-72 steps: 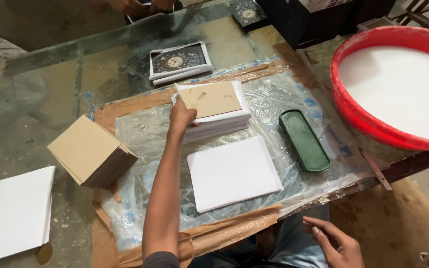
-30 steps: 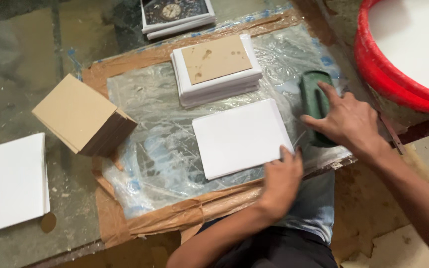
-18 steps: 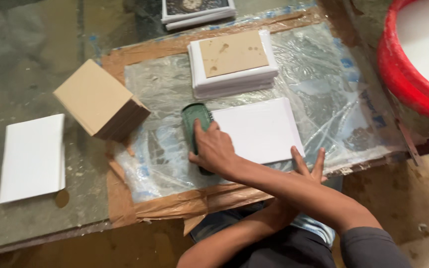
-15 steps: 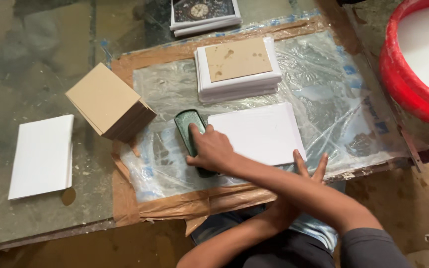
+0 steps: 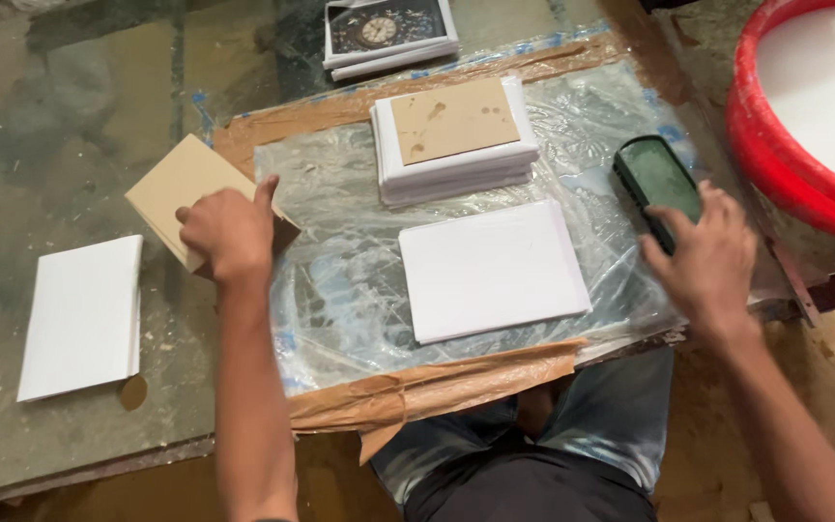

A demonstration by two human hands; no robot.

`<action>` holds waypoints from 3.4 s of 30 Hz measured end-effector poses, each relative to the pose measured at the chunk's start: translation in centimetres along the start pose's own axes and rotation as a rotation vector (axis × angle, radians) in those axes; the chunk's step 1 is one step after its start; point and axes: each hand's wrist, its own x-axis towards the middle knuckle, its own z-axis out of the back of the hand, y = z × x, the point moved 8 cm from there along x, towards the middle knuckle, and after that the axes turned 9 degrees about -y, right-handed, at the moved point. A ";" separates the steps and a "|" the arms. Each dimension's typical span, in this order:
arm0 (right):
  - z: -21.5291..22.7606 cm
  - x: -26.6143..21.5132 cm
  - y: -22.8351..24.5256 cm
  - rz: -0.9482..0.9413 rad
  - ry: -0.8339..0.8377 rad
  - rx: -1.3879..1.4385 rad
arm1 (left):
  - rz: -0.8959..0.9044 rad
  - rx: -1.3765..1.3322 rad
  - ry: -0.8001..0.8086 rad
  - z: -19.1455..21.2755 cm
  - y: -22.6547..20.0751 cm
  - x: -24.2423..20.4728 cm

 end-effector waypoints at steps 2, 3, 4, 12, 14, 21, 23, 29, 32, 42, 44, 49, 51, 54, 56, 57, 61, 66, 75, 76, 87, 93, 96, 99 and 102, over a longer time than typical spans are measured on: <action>2.1 -2.1 2.0 0.002 -0.032 0.192 | 0.028 0.094 0.147 -1.9 -2.2 1.4; 3.1 -3.1 3.0 -0.023 -0.013 0.289 | 0.044 0.144 0.221 -2.6 -2.8 1.6; 4.1 -4.0 3.9 -0.049 0.006 0.387 | 0.049 0.117 0.173 -2.1 -3.0 1.9; 1.2 -7.2 7.8 -0.527 0.500 1.336 | -0.298 -0.593 0.184 6.3 -8.7 -10.7; -1.3 -7.0 7.4 -0.724 0.554 1.539 | -0.798 -0.871 -0.430 11.2 -12.1 -16.8; -5.3 -6.5 8.1 -0.779 0.677 1.224 | -0.867 -0.874 0.005 4.1 -13.9 -24.4; -4.2 -6.7 8.2 -0.743 0.688 1.041 | -0.866 -0.868 0.047 4.0 -13.8 -25.1; -2.0 -5.0 9.2 -0.378 0.506 0.663 | -0.916 -0.773 0.106 4.4 -14.3 -25.6; -1.9 -5.0 9.5 -0.282 0.434 0.673 | -0.900 -0.785 0.161 4.5 -14.3 -25.4; -2.3 -5.4 9.5 -0.245 0.412 0.600 | -0.840 -0.854 0.217 3.6 -13.7 -25.5; -1.9 -5.4 9.6 -0.243 0.392 0.595 | -0.829 -0.856 0.198 3.0 -13.6 -25.8; -1.3 -5.5 9.8 -0.292 0.454 0.520 | -0.356 -0.792 0.068 2.5 -11.4 -24.6; -0.4 -4.7 11.0 -0.179 0.308 0.465 | -0.192 -0.781 0.211 2.2 -10.6 -24.1; 1.0 -3.9 13.2 0.008 0.098 0.519 | -0.076 -0.832 0.298 2.7 -10.5 -23.5; 1.2 -4.1 14.4 0.072 0.059 0.525 | -0.039 -0.899 0.308 3.2 -10.4 -23.7; 0.8 -4.1 14.8 0.069 0.079 0.491 | -0.025 -0.938 0.302 3.4 -10.2 -23.7; 0.6 -4.3 14.9 0.056 0.114 0.476 | -0.047 -0.906 0.207 3.8 -10.3 -23.9; 0.6 -4.6 14.9 0.076 0.091 0.463 | -0.051 -0.917 0.179 3.9 -10.5 -24.3; 0.3 -5.0 15.0 0.078 0.106 0.449 | -0.116 -0.970 0.288 3.5 -9.2 -22.7; 0.3 -5.0 14.9 0.083 0.104 0.447 | -0.148 -1.003 0.288 3.9 -8.8 -22.4; 0.3 -5.2 14.8 0.069 0.105 0.456 | -0.787 -1.091 0.307 3.5 -9.1 -21.4; 0.3 -5.2 14.7 0.069 0.115 0.462 | -0.778 -1.157 0.276 2.1 -8.4 -21.3; 0.3 -5.1 14.7 0.069 0.114 0.467 | -0.729 -1.115 0.328 0.2 -9.0 -21.7; 0.6 -5.0 14.7 0.063 0.097 0.470 | -0.526 -1.023 0.383 -0.3 -9.9 -22.9; 0.9 -4.5 14.2 0.016 0.107 0.503 | -0.198 -1.131 0.329 2.3 -9.5 -24.1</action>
